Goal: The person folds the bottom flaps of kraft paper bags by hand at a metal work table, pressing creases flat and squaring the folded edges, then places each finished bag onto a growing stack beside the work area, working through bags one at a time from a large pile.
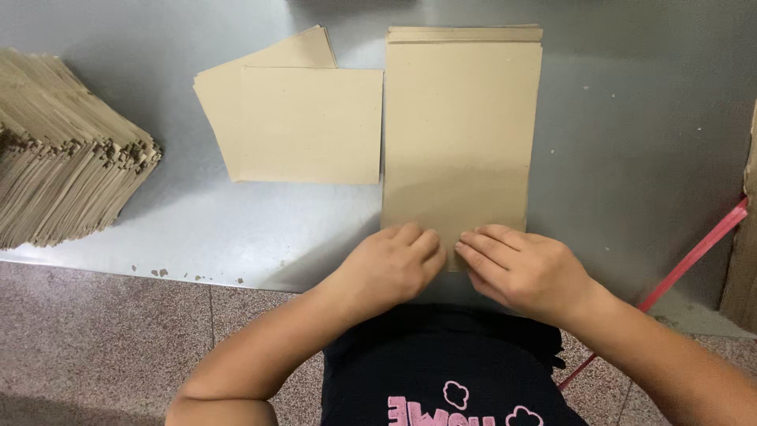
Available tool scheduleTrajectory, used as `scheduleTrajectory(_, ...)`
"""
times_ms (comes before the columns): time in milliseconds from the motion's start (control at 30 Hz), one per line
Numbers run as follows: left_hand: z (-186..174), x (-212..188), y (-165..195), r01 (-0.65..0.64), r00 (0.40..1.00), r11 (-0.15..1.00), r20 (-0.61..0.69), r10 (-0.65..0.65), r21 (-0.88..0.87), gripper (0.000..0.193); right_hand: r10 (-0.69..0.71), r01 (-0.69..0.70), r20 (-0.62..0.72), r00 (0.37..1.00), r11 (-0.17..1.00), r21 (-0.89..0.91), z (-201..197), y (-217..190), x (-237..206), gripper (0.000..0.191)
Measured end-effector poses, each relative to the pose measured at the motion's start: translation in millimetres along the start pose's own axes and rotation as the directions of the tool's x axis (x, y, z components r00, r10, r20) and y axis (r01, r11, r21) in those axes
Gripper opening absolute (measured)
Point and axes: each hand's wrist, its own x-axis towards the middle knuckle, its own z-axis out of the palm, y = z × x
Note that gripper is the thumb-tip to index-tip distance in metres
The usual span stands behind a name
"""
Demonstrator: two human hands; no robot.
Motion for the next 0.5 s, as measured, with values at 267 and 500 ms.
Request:
scheduleTrajectory(267,12,3,4,-0.068,0.987,0.988,-0.138,0.087,0.136,0.024,-0.022,0.022,0.003,1.0,0.997,-0.07,1,-4,0,0.028)
scheduleTrajectory(500,18,7,-3,0.037,0.996,0.999,-0.083,-0.038,-0.019,0.01,0.134,-0.134,0.011,0.991,0.975,0.18,-2,6,-1,0.032)
